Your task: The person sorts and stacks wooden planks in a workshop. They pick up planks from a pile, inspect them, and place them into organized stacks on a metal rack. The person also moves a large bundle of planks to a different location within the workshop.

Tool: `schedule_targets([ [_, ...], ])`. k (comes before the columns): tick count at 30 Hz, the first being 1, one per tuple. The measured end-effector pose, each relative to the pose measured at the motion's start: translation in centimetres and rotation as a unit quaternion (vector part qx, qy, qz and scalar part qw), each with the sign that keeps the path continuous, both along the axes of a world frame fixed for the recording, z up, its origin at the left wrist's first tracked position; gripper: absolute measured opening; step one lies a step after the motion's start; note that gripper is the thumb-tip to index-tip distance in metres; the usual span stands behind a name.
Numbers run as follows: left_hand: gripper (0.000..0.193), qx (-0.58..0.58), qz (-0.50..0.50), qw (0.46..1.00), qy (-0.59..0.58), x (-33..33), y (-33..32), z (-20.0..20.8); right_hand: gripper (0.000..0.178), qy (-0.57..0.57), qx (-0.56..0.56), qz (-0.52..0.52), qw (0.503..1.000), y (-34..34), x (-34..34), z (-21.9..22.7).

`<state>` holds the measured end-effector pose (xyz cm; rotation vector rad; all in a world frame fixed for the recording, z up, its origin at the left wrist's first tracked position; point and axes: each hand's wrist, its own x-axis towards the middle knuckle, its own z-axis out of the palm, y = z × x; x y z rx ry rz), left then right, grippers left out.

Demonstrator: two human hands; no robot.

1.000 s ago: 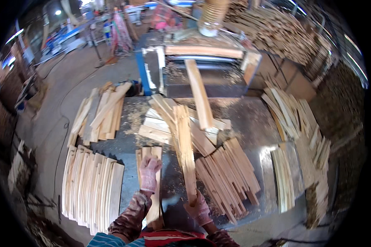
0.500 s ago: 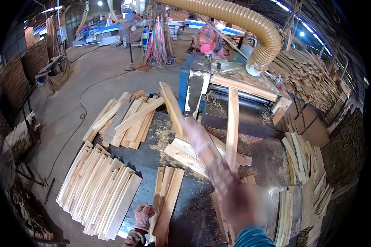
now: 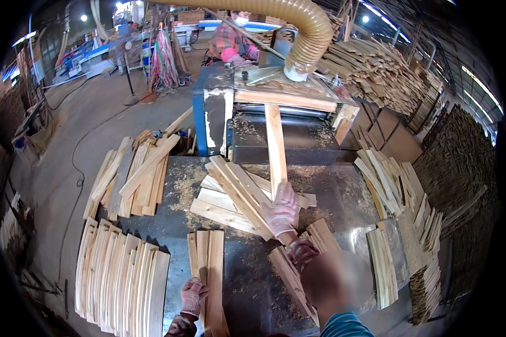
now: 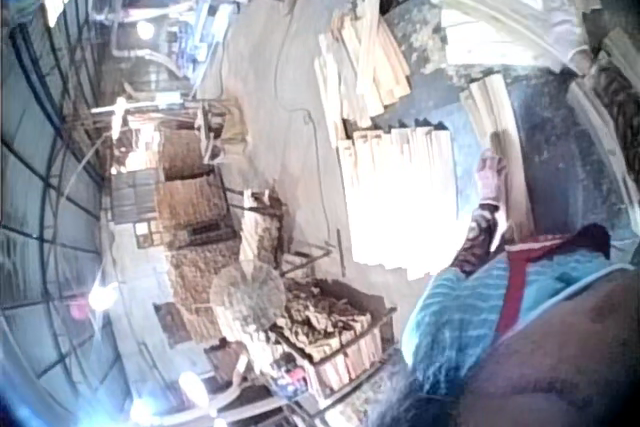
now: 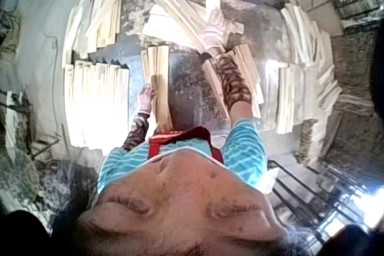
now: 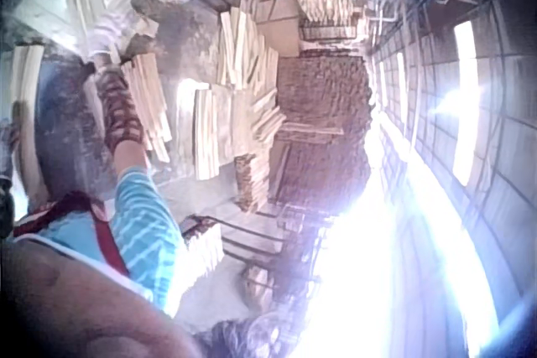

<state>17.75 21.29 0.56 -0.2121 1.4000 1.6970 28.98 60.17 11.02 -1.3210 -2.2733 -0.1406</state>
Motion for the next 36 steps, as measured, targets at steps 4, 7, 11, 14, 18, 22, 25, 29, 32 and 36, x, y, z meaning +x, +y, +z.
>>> schedule_targets([
  [4,0.018,0.009,-0.041,0.999,0.001,-1.3,5.0,0.4,0.106,0.083,-0.285,-0.089,0.951,3.3,2.1,-2.0],
  [7,0.025,0.036,-0.097,0.993,0.051,-2.0,11.4,0.9,0.080,0.220,-0.415,-0.033,0.882,5.4,2.7,-6.0],
  [11,0.042,0.069,-0.175,0.980,0.067,-1.7,18.4,6.2,0.032,0.268,-0.415,0.062,0.867,-2.4,1.3,-3.1],
  [14,0.051,0.139,-0.242,0.959,0.039,-1.3,21.5,9.1,0.035,0.343,-0.533,0.128,0.763,-8.7,2.0,-4.1],
  [18,0.069,0.047,-0.330,0.943,0.001,-3.0,19.0,7.3,0.047,0.145,-0.361,0.272,0.880,-7.7,4.9,-6.4],
  [22,0.061,-0.105,-0.272,0.955,0.054,-2.8,12.4,8.2,0.087,-0.174,-0.177,-0.013,0.969,-3.1,5.1,-8.4],
  [25,0.058,-0.005,-0.255,0.963,0.086,-4.5,6.1,1.9,0.101,-0.168,-0.247,-0.024,0.954,0.4,6.0,-9.5],
  [29,0.063,-0.026,-0.182,0.983,0.008,-3.0,3.7,2.0,0.096,-0.216,-0.380,-0.013,0.899,3.8,7.5,-10.0],
  [32,0.057,-0.047,-0.152,0.987,0.021,-3.0,2.2,3.8,0.077,-0.192,-0.337,-0.035,0.921,1.9,5.3,-6.5],
  [36,0.043,-0.077,-0.142,0.986,0.049,-2.5,1.1,5.7,0.074,-0.027,-0.242,-0.027,0.970,-4.0,7.5,-5.7],
])
